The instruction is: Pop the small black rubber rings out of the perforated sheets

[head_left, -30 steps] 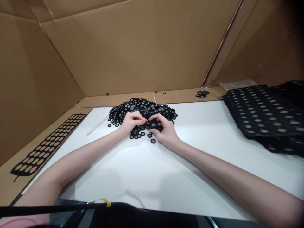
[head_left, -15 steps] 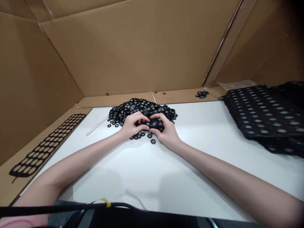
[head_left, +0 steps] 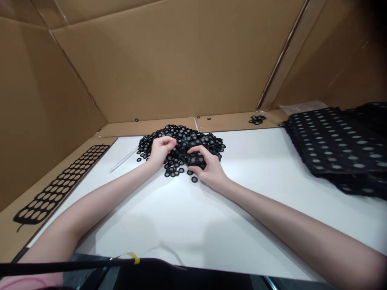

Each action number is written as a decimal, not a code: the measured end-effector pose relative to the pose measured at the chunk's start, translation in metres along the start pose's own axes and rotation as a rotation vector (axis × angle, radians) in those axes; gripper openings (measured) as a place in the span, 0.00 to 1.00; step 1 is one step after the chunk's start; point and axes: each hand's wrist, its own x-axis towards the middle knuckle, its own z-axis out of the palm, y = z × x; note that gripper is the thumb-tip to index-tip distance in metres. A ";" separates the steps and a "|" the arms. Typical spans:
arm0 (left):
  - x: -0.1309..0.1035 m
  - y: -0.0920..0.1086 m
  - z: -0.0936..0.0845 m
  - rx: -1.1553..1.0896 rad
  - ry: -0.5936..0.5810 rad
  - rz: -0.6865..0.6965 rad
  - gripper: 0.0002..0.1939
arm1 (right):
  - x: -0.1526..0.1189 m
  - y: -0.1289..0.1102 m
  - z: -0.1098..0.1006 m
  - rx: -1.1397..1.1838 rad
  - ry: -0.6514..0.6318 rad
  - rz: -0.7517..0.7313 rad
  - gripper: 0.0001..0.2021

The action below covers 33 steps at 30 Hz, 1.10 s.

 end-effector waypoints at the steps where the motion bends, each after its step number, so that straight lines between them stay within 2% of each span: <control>1: 0.005 0.000 -0.005 -0.037 0.061 -0.003 0.09 | -0.001 0.000 0.000 0.005 -0.010 -0.005 0.17; 4: 0.018 0.000 -0.021 -0.012 0.163 0.064 0.10 | -0.002 0.000 0.000 0.011 -0.025 -0.011 0.16; 6: 0.021 0.000 -0.028 0.112 0.150 0.142 0.10 | -0.001 0.000 -0.001 0.007 0.008 -0.009 0.15; 8: 0.019 -0.001 -0.030 0.278 0.083 0.241 0.09 | -0.001 0.000 -0.001 -0.001 0.051 -0.017 0.16; 11: 0.012 -0.002 -0.026 0.559 -0.016 0.406 0.06 | 0.000 0.001 -0.002 -0.015 0.091 -0.045 0.16; 14: 0.002 0.002 -0.019 0.726 -0.021 0.537 0.08 | 0.001 0.003 -0.001 -0.007 0.114 -0.055 0.15; 17: -0.010 0.011 -0.010 0.692 -0.063 0.654 0.12 | 0.001 0.005 0.000 0.019 0.129 -0.031 0.17; 20: -0.023 0.017 0.002 0.642 -0.226 0.804 0.11 | 0.002 0.008 0.002 0.085 0.123 0.027 0.21; 22: -0.029 0.017 0.009 0.634 -0.323 0.873 0.11 | 0.002 0.010 0.003 0.124 0.126 0.024 0.19; 26: -0.033 0.010 0.017 0.556 -0.364 0.840 0.11 | 0.002 0.010 0.004 0.117 0.132 -0.011 0.12; 33: -0.037 0.011 0.020 0.497 -0.369 0.760 0.08 | 0.004 0.013 0.004 0.110 0.113 0.065 0.10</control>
